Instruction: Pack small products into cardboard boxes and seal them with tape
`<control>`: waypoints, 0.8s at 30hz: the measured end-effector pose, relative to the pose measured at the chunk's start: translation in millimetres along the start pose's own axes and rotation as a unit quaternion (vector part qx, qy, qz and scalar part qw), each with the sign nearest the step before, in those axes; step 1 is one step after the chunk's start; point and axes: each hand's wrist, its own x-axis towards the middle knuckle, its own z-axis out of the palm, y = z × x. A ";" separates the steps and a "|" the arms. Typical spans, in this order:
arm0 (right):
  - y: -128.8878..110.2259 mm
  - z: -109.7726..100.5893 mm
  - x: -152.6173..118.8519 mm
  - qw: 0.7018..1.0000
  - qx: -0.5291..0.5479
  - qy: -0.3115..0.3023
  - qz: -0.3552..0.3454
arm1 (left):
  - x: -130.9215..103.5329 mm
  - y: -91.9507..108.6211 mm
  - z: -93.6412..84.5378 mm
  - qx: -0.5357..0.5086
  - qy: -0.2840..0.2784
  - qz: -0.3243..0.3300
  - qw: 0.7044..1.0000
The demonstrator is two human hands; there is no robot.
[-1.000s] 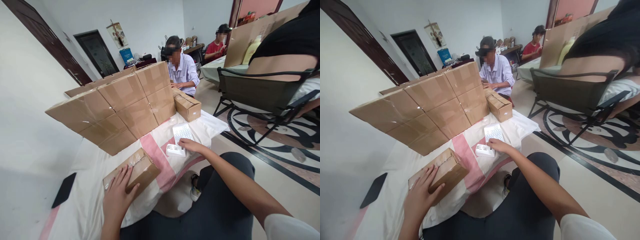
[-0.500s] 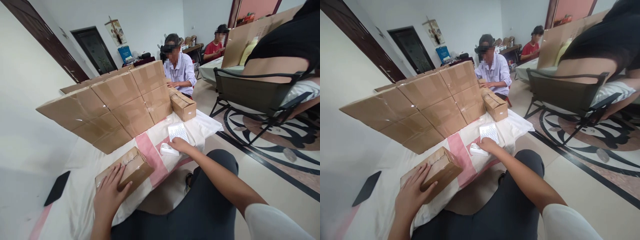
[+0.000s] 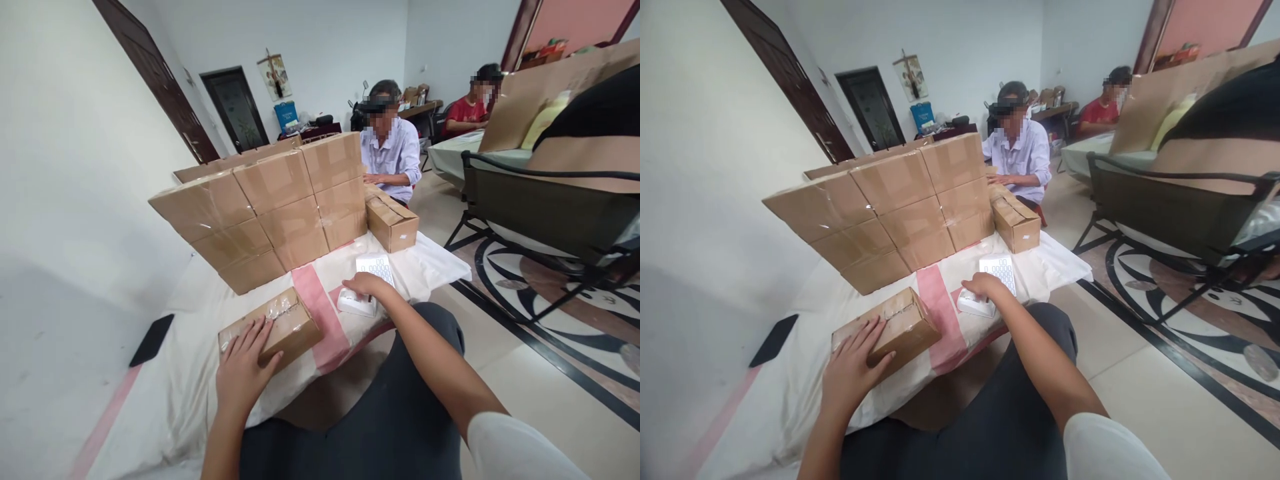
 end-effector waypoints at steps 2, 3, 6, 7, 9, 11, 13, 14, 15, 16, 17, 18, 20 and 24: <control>5.4 3.8 -0.8 1.000 0.008 0.016 -0.011 | -1.5 -0.3 1.8 0.003 0.008 0.002 1.000; 9.0 6.1 -1.6 0.999 0.014 0.027 -0.014 | -2.1 -0.5 2.7 0.004 0.015 0.003 1.000; 21.3 12.3 -5.8 0.996 0.053 0.069 -0.028 | -2.9 -1.0 5.1 0.006 0.034 0.009 0.999; 25.4 13.8 -8.0 0.994 0.069 0.083 -0.036 | -3.0 -1.3 5.9 0.006 0.038 0.010 0.999; 32.8 16.0 -13.3 0.989 0.092 0.104 -0.051 | -2.7 -2.2 7.9 0.002 0.042 0.010 0.999; 39.0 17.3 -18.8 0.986 0.104 0.114 -0.068 | -2.1 -2.9 10.1 0.000 0.045 0.005 0.999; 43.9 18.4 -23.0 0.982 0.116 0.118 -0.087 | -1.5 -3.1 12.2 0.001 0.051 -0.004 0.999; 46.0 18.9 -24.3 0.981 0.121 0.118 -0.098 | -1.2 -2.8 13.0 0.002 0.054 -0.008 0.999; 47.8 19.5 -25.1 0.978 0.128 0.119 -0.110 | -0.9 -2.4 13.5 0.004 0.056 -0.011 0.998; 49.3 20.2 -25.5 0.976 0.137 0.121 -0.120 | -0.7 -1.7 13.8 0.005 0.058 -0.013 0.998; 50.5 20.8 -25.5 0.973 0.145 0.125 -0.129 | -0.7 -1.0 14.0 0.006 0.061 -0.014 0.998; 51.4 21.4 -25.3 0.971 0.153 0.128 -0.134 | -0.9 -0.2 14.2 0.006 0.064 -0.013 0.998; 51.9 22.0 -24.9 0.968 0.165 0.133 -0.137 | -2.0 0.8 14.4 0.005 0.071 -0.009 0.997; 48.7 20.8 -26.4 0.968 0.170 0.134 -0.128 | -6.2 0.4 14.9 0.005 0.082 0.002 0.997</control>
